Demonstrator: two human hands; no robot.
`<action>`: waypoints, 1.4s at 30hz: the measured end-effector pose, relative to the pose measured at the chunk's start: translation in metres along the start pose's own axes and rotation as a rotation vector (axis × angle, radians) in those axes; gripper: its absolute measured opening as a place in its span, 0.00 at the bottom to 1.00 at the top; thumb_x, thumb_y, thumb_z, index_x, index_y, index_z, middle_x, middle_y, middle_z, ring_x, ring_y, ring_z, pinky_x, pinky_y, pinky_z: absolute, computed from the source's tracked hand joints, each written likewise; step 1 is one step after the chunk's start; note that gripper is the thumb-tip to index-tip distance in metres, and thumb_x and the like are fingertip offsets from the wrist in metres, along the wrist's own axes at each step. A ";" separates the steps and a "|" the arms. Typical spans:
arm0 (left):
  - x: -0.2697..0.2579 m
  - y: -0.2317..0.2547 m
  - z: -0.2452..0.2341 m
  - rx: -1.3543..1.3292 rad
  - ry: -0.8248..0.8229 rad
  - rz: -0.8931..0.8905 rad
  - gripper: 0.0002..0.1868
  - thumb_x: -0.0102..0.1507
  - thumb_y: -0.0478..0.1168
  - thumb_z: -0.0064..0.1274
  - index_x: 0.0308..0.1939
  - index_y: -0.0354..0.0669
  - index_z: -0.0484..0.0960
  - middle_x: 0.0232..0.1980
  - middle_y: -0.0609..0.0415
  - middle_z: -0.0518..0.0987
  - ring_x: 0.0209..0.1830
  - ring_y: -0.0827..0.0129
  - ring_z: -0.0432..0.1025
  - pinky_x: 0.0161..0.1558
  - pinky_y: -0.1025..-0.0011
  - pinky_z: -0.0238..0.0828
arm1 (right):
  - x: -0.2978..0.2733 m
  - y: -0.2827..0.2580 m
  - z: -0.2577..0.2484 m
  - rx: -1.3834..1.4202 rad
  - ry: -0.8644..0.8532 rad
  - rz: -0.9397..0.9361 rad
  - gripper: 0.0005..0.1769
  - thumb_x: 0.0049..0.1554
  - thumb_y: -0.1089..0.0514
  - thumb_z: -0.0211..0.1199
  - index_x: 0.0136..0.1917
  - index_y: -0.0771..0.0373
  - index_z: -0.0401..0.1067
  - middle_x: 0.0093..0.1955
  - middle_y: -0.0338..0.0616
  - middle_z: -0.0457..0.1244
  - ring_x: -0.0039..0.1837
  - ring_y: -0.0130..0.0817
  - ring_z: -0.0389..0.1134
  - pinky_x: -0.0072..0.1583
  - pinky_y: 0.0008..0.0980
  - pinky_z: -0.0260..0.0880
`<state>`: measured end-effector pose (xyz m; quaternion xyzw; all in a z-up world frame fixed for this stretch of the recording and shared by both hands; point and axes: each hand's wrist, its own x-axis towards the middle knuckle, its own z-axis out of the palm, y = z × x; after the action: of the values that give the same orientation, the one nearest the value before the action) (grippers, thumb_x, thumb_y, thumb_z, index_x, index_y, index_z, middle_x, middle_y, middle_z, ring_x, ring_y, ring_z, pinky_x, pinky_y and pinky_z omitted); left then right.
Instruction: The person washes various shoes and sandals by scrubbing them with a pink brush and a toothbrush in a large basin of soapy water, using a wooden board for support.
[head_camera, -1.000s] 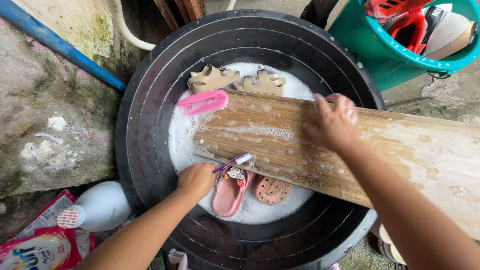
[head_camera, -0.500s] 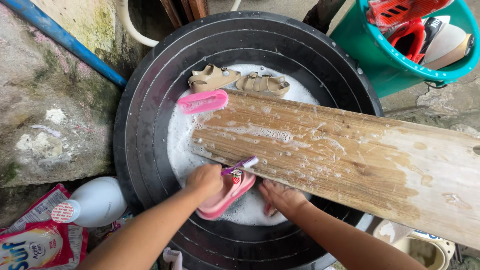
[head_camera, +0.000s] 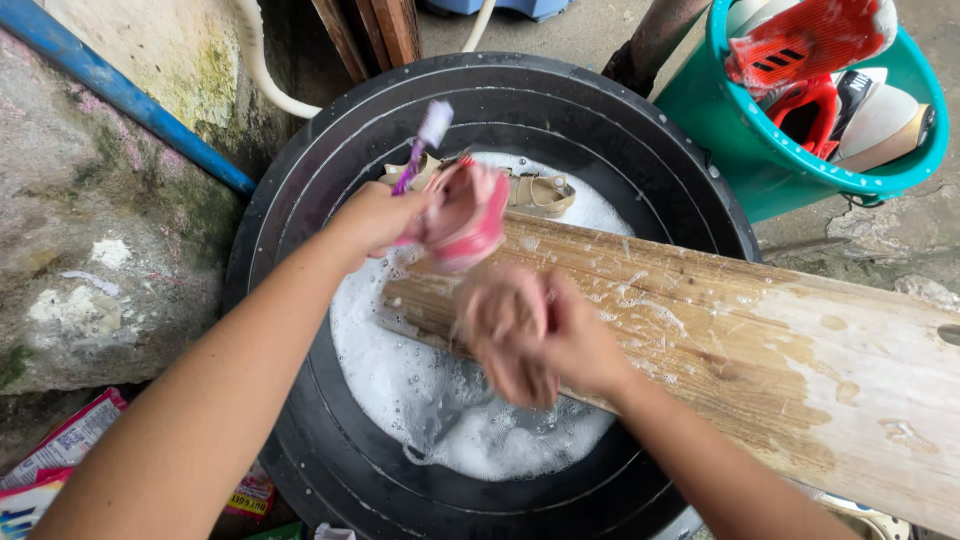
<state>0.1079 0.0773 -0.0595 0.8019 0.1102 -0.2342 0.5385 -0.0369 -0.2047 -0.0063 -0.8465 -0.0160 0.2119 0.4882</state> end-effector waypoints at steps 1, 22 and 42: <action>-0.001 0.006 0.007 -0.014 0.030 0.082 0.26 0.60 0.54 0.58 0.50 0.37 0.85 0.44 0.34 0.83 0.48 0.38 0.73 0.36 0.49 0.59 | 0.021 0.004 -0.018 0.121 0.115 0.015 0.32 0.48 0.47 0.71 0.57 0.63 0.60 0.51 0.51 0.68 0.50 0.39 0.75 0.50 0.38 0.80; 0.010 -0.073 0.010 0.687 0.301 0.407 0.26 0.57 0.42 0.60 0.57 0.41 0.72 0.58 0.45 0.76 0.61 0.49 0.69 0.61 0.54 0.67 | 0.020 0.084 -0.067 0.117 0.463 0.211 0.30 0.54 0.46 0.66 0.65 0.64 0.68 0.60 0.48 0.69 0.62 0.36 0.70 0.64 0.36 0.67; -0.014 -0.106 0.028 0.826 0.180 -0.056 0.41 0.59 0.58 0.61 0.67 0.46 0.57 0.65 0.35 0.70 0.62 0.43 0.71 0.56 0.51 0.73 | -0.066 0.038 -0.034 -0.553 0.476 -0.459 0.53 0.36 0.47 0.77 0.68 0.63 0.55 0.75 0.67 0.43 0.77 0.66 0.45 0.73 0.60 0.51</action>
<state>0.0434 0.0944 -0.1476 0.9643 0.0753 -0.2021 0.1534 -0.0911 -0.2675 -0.0005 -0.9453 -0.1472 -0.1158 0.2673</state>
